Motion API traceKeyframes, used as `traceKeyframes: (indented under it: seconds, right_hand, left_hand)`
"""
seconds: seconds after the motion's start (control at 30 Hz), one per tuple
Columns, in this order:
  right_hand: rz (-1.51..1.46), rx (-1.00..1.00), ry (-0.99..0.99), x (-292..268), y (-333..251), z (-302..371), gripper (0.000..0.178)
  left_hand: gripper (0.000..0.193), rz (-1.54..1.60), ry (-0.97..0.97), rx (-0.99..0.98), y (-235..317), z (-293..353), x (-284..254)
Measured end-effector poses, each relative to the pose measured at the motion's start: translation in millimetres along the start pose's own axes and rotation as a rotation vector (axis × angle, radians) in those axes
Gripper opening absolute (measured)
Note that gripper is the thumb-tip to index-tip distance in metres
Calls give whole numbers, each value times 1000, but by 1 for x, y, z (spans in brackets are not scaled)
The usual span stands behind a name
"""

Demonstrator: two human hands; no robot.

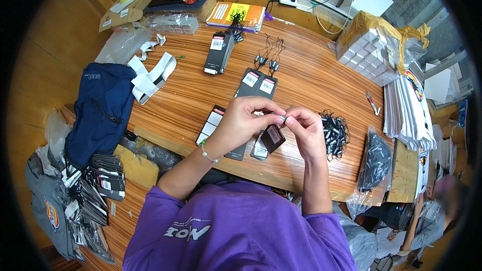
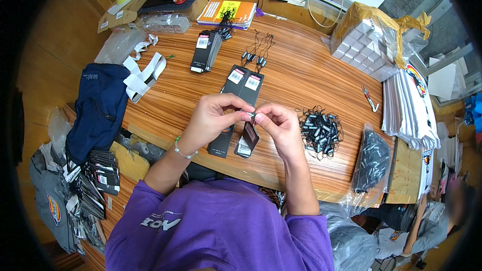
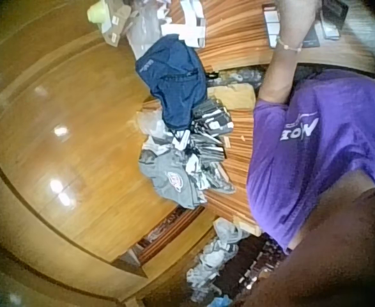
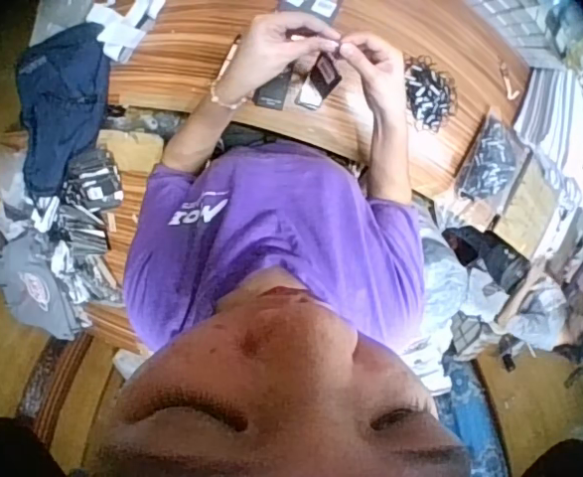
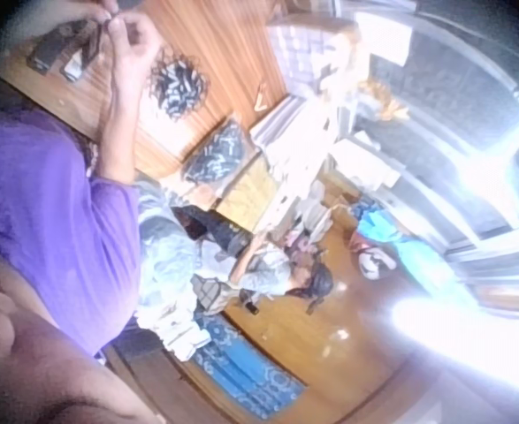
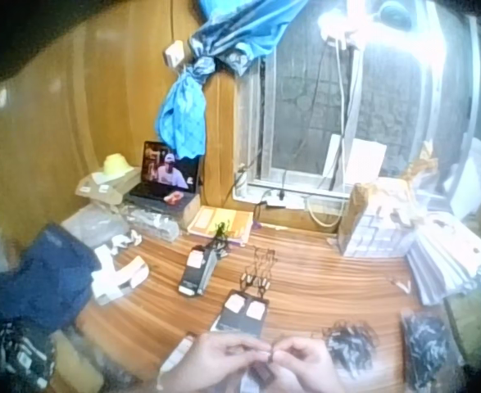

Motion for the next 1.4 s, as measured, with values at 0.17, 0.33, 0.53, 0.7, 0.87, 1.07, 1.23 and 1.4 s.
traceKeyframes:
  seconds: [0.17,0.33,0.53,0.7,0.87,1.07,1.23,1.4]
  right_hand:
    - [-66,51,-27,0,9,2,8]
    - [-29,72,-31,-2,13,0,10]
    - [31,98,-93,-3,12,-7,14]
    - [21,115,28,-28,35,-10,17]
    - [243,84,276,-68,29,-7,21]
    - [276,111,416,-119,47,20,18]
    - [445,112,283,-109,82,26,23]
    - [685,44,366,-116,76,27,27]
  left_hand:
    - [13,-81,-6,-31,0,0,1]
    - [13,-136,-3,-25,0,-2,0]
    - [14,-360,-79,276,11,-14,8]
    - [19,-105,-57,100,-27,-35,13]
    - [16,-204,-81,67,-34,-70,13]
    - [13,-486,-171,85,-37,-88,38]
    - [15,-541,-272,-56,-77,-70,50]
    - [14,-788,-380,-124,-105,-45,61]
Point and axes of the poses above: each hand's wrist, its own z-axis away from the middle knuckle, its own x-axis out of the palm, y = z × x, the point moved 9 cm from there along -z, towards the middle knuckle, and after that the axes turned 14 degrees about z, right-handed, at the moved point
